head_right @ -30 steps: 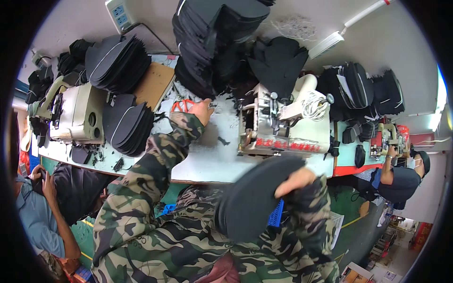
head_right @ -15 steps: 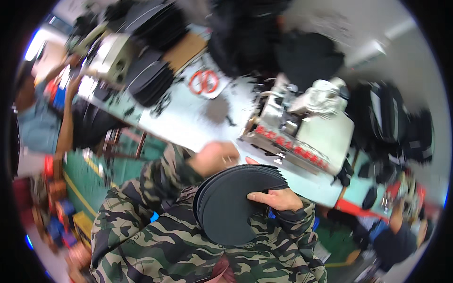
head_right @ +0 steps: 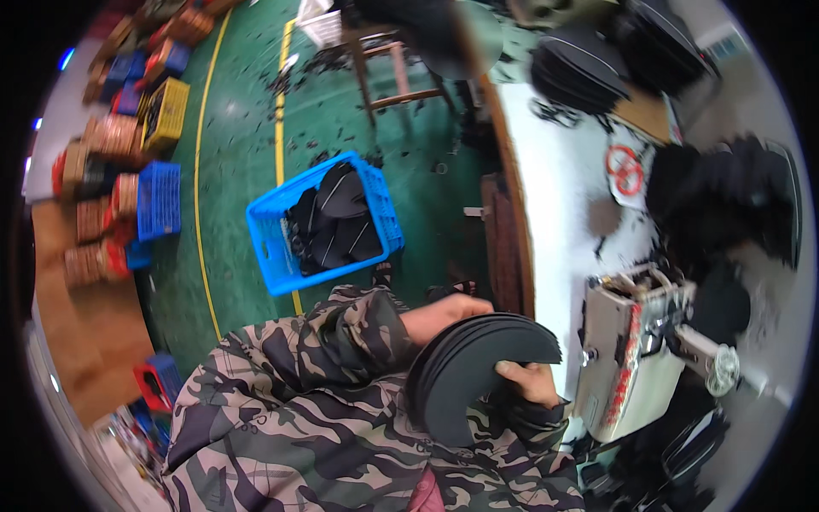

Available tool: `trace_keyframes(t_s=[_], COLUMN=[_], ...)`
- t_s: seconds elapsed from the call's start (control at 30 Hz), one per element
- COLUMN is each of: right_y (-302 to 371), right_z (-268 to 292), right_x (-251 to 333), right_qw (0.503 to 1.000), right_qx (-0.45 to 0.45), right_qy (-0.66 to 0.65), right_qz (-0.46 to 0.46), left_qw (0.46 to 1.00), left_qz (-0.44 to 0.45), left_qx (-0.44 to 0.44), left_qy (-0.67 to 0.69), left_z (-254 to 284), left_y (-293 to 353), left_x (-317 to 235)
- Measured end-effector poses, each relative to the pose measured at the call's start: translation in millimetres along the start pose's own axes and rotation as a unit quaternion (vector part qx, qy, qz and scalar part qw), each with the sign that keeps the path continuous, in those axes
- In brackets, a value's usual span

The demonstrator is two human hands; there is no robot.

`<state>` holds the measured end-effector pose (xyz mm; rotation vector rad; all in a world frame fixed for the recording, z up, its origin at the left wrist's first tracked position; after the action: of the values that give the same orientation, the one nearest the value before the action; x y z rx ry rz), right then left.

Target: The person takes black shoe upper pieces one by one, feeds their edges through a skiving machine by hand to skive them, and stacks the processed pieces on the machine.

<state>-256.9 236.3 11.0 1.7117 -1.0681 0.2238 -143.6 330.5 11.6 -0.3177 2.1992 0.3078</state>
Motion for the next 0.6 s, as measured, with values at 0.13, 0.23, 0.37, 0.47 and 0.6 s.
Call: trace_keyframes(t_s=[0.13, 0.23, 0.37, 0.47, 0.6], right_y=[-24, -33, -67, -126, -165], right_z=[-20, -63, -177, -200, -207], right_x=[-9, -22, -32, -35, -27], right_qw=[0.985, 0.914, 0.821, 0.863, 0.954], right_qx=[-0.071, -0.131, -0.006, 0.07, -0.002], right_qy=[0.157, 0.381, 0.551, 0.501, 0.291], right_qz=[0.026, -0.042, 0.151, -0.008, -0.068], left_qw=[0.972, 0.89, 0.949, 0.889, 0.882], left_qz=[0.051, 0.044, -0.24, 0.102, -0.017], left_qx=[-0.11, -0.033, -0.013, 0.019, -0.467], left_qy=[0.2, 0.453, -0.203, -0.445, -0.057], left_z=[46, 66, 41, 65, 220], left_y=[65, 115, 156, 236, 367], left_x=[75, 0, -110, -103, -1])
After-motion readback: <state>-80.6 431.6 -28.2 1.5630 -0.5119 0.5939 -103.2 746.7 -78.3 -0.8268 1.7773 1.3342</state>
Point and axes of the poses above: each hand's wrist, its own y-axis away from the middle knuckle, its own z-axis out of the back of the hand, x = y × z, the point moved 9 cm from there along -y, towards the middle knuckle, and after that the axes turned 5 degrees about -z, right-handed, at the moved point
